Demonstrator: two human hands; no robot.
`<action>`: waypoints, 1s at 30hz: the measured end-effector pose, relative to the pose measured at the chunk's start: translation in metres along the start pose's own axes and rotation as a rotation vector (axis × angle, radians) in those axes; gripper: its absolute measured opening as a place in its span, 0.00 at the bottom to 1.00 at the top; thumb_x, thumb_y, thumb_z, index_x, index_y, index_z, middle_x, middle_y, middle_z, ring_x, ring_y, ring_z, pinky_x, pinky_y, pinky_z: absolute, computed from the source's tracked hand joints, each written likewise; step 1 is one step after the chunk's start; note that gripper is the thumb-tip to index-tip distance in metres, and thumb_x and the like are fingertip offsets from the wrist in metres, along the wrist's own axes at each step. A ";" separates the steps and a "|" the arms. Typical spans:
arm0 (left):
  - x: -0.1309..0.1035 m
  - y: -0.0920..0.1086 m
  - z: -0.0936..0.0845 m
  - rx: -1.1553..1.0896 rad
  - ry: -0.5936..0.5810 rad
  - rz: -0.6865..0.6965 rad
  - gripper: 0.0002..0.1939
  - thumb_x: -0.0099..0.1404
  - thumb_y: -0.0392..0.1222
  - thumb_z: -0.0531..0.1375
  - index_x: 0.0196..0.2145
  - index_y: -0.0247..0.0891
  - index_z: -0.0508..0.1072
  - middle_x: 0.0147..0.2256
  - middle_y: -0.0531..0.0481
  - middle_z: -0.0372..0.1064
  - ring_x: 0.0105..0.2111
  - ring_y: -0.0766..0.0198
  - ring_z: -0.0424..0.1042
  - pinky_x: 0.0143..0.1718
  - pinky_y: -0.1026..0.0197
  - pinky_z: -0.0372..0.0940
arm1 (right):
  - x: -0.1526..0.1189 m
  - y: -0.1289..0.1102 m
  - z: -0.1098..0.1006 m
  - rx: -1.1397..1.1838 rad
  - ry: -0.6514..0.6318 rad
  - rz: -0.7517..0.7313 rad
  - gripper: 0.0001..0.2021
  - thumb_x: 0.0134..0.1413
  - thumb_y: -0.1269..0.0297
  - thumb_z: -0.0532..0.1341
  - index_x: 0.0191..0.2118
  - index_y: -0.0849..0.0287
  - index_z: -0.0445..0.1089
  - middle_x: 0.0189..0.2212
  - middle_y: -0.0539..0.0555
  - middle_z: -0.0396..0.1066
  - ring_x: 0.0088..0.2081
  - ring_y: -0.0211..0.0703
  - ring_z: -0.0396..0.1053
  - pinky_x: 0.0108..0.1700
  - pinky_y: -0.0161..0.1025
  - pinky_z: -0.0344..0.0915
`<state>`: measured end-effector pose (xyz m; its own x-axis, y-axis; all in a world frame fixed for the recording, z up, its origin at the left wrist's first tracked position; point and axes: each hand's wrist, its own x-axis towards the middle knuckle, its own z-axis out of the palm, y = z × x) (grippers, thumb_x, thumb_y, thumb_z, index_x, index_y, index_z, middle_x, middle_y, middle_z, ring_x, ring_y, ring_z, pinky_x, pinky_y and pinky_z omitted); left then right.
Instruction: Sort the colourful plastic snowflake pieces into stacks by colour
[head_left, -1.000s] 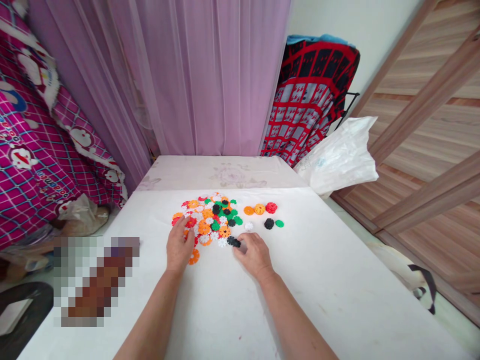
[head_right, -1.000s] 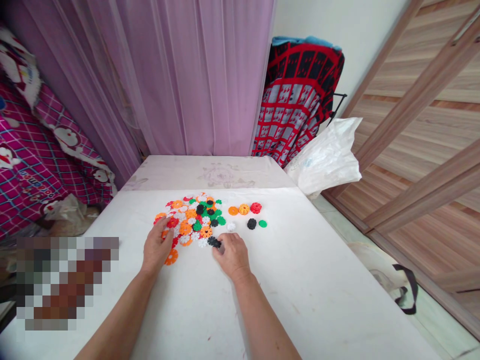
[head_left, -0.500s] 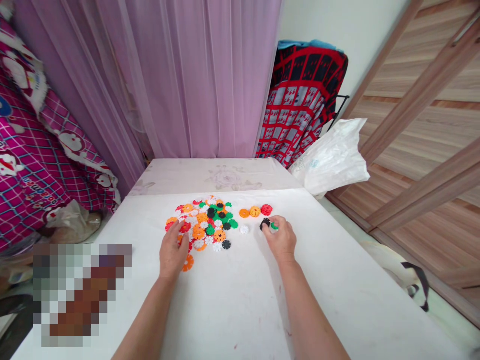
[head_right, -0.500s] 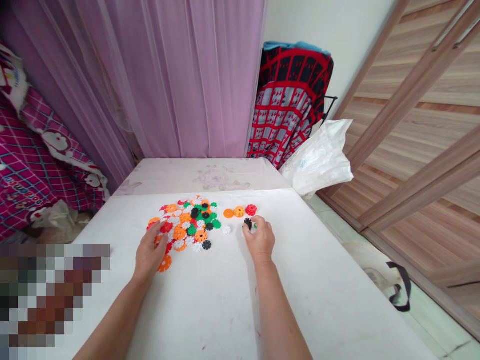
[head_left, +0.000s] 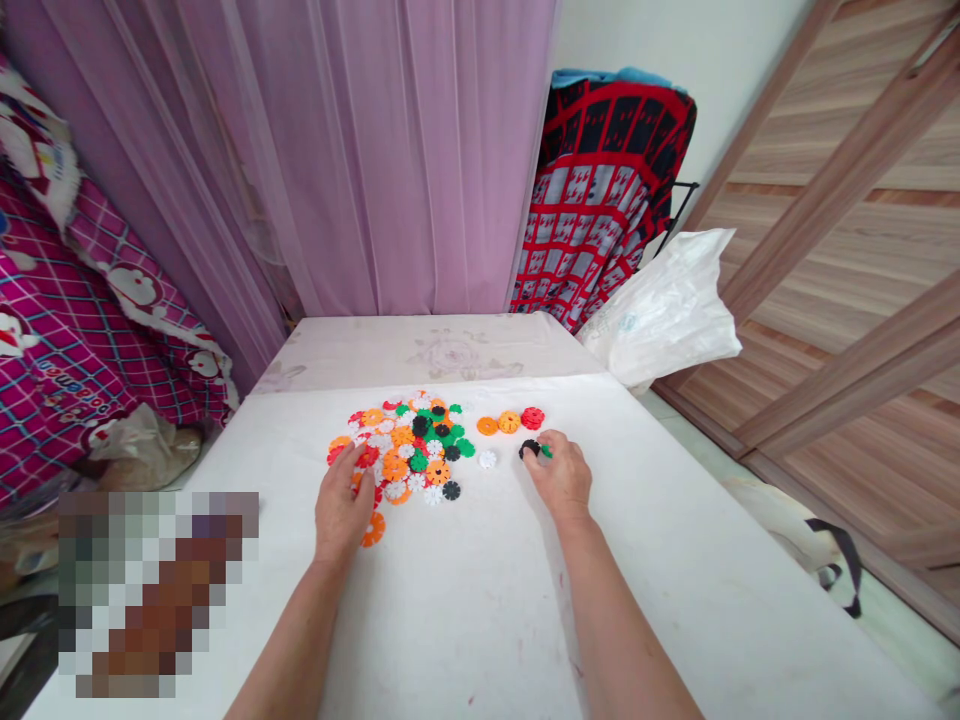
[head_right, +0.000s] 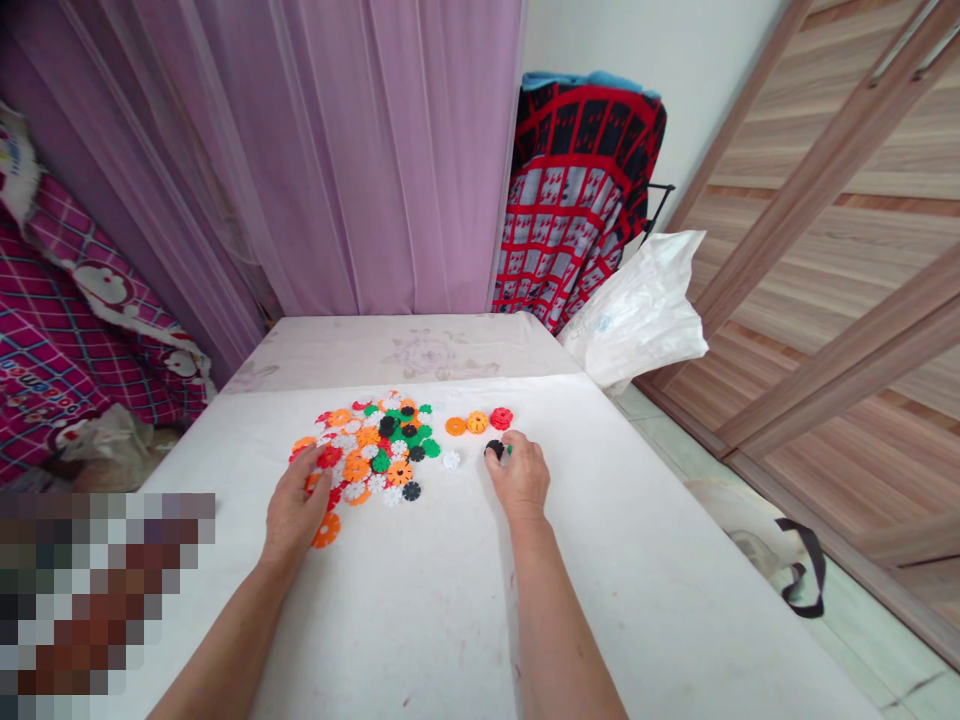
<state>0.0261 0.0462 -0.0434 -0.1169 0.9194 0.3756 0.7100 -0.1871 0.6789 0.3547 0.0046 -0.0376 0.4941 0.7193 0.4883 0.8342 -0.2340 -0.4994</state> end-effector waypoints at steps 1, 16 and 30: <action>0.000 0.000 0.000 0.001 -0.002 -0.001 0.21 0.64 0.47 0.52 0.52 0.41 0.71 0.58 0.45 0.66 0.59 0.52 0.64 0.61 0.47 0.59 | 0.000 0.000 -0.001 0.002 0.003 -0.004 0.12 0.49 0.58 0.60 0.40 0.55 0.68 0.35 0.52 0.74 0.38 0.45 0.66 0.37 0.38 0.58; 0.000 0.001 0.002 0.009 0.021 0.010 0.22 0.64 0.45 0.52 0.52 0.36 0.71 0.57 0.41 0.67 0.58 0.53 0.64 0.61 0.48 0.58 | -0.071 -0.084 0.004 0.228 -0.330 -0.329 0.09 0.47 0.64 0.63 0.38 0.54 0.69 0.34 0.49 0.73 0.35 0.40 0.69 0.40 0.35 0.63; 0.001 0.004 0.000 0.011 0.011 0.014 0.22 0.64 0.45 0.52 0.52 0.37 0.71 0.57 0.41 0.67 0.58 0.53 0.65 0.61 0.48 0.59 | -0.064 -0.078 0.007 0.168 -0.330 -0.231 0.10 0.48 0.66 0.61 0.39 0.54 0.67 0.35 0.49 0.74 0.36 0.41 0.69 0.41 0.36 0.63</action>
<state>0.0288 0.0464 -0.0401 -0.1144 0.9129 0.3919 0.7193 -0.1960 0.6665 0.2562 -0.0185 -0.0343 0.1715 0.9172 0.3597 0.8487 0.0479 -0.5268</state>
